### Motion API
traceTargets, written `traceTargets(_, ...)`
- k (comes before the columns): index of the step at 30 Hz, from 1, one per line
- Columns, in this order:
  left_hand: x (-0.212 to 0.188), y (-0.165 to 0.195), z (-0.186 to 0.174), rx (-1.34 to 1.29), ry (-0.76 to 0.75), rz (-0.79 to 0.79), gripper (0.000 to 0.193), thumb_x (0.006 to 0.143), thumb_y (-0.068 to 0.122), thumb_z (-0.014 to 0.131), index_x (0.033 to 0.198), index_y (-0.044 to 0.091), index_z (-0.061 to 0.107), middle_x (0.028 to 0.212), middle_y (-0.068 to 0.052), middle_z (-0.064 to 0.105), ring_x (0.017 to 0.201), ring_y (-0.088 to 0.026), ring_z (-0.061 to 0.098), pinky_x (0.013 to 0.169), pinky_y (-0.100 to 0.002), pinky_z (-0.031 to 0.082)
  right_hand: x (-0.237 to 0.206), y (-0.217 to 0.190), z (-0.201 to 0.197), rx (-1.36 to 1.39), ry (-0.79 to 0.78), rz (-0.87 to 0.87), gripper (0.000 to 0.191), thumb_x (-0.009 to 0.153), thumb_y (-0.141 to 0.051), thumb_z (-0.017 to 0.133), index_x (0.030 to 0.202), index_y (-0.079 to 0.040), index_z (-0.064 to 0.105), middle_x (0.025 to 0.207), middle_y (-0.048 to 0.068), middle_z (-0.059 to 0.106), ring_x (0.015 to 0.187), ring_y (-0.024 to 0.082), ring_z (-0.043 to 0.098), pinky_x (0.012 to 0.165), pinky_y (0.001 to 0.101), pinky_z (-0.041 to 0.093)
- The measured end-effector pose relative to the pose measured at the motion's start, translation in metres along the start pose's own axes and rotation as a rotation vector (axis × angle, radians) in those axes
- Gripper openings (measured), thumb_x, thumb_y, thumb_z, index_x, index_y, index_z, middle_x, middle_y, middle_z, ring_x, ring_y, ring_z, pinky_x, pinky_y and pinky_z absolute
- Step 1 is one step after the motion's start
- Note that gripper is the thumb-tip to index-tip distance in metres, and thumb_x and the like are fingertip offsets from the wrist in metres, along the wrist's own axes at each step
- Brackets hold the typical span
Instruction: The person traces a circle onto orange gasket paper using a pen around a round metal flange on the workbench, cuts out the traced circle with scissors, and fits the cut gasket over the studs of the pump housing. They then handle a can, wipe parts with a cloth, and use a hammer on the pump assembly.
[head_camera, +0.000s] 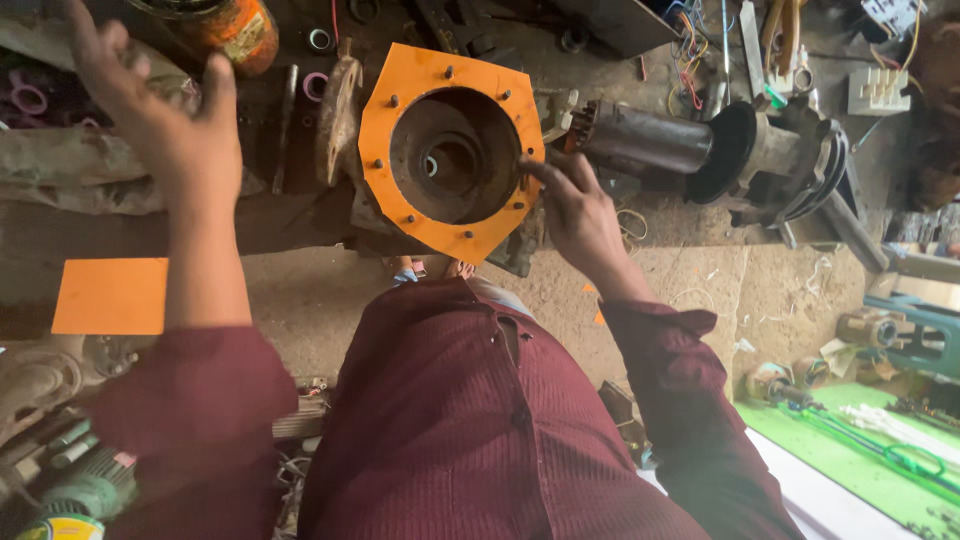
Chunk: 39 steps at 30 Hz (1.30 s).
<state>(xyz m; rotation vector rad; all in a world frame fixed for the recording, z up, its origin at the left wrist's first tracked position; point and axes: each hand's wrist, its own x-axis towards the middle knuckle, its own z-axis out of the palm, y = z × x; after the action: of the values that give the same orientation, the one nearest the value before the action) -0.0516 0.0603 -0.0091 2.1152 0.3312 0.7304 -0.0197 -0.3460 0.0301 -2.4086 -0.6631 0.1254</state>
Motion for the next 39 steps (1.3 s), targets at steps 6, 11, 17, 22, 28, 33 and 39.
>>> traceTargets(6,-0.093,0.034,-0.029,-0.049,-0.008,-0.226,0.069,0.109,0.002,0.073,0.163,0.013,0.031,0.154,-0.009,0.046,0.127,-0.018,0.058,0.101,-0.028,0.056,-0.001,0.017,-0.006,0.220,-0.027,0.026,0.043,0.093,0.004,0.051,0.131,-0.010,0.065,0.114,0.015,0.060,0.097,0.030,0.065,0.081,0.0386,0.055)
traceTargets(11,-0.147,0.052,-0.028,-0.114,-0.015,-0.339,0.058,0.109,0.003,0.074,0.155,0.008,0.039,0.150,-0.009,0.051,0.123,-0.015,0.060,0.097,-0.029,0.052,0.004,0.027,-0.002,0.111,-0.061,-0.148,0.038,0.099,0.002,0.055,0.133,-0.008,0.066,0.104,0.014,0.060,0.091,0.030,0.065,0.078,0.0384,0.053)
traceTargets(17,-0.179,0.069,-0.021,-0.109,-0.003,-0.380,0.059,0.102,0.001,0.072,0.153,0.007,0.042,0.148,-0.011,0.050,0.116,-0.015,0.062,0.086,-0.027,0.052,0.028,0.026,-0.009,0.262,0.031,-0.186,0.041,0.102,-0.001,0.053,0.141,-0.011,0.059,0.115,0.017,0.067,0.101,0.033,0.073,0.085,0.0411,0.059)
traceTargets(22,-0.196,0.079,-0.020,-0.143,-0.021,-0.287,0.057,0.103,0.000,0.071,0.152,0.006,0.043,0.150,-0.011,0.049,0.112,-0.015,0.064,0.088,-0.026,0.054,0.049,0.023,-0.011,-0.046,-0.018,-0.153,0.050,0.096,-0.006,0.059,0.143,-0.022,0.062,0.092,0.016,0.071,0.082,0.036,0.071,0.070,0.0463,0.055)
traceTargets(28,-0.217,0.081,-0.029,-0.151,0.037,-0.391,0.054,0.102,0.003,0.070,0.149,0.005,0.044,0.149,-0.011,0.050,0.104,-0.013,0.064,0.078,-0.024,0.050,0.023,0.024,-0.022,0.000,-0.072,-0.227,0.050,0.096,-0.008,0.056,0.143,-0.023,0.061,0.095,0.017,0.073,0.081,0.035,0.072,0.070,0.0442,0.056)
traceTargets(33,-0.221,0.085,-0.021,-0.165,0.022,-0.411,0.053,0.101,0.004,0.070,0.147,0.004,0.045,0.146,-0.010,0.052,0.100,-0.012,0.065,0.077,-0.024,0.051,0.050,0.029,-0.018,0.074,-0.165,-0.109,0.049,0.098,-0.010,0.051,0.145,-0.022,0.060,0.073,0.016,0.069,0.063,0.029,0.071,0.064,0.0409,0.056)
traceTargets(39,-0.216,0.090,-0.019,-0.145,-0.021,-0.383,0.053,0.100,0.005,0.071,0.146,0.004,0.046,0.146,-0.011,0.053,0.096,-0.012,0.065,0.076,-0.024,0.051,0.050,0.033,-0.018,0.165,-0.234,-0.034,0.050,0.099,-0.010,0.048,0.147,-0.019,0.060,0.066,0.013,0.066,0.055,0.020,0.067,0.060,0.0351,0.055)
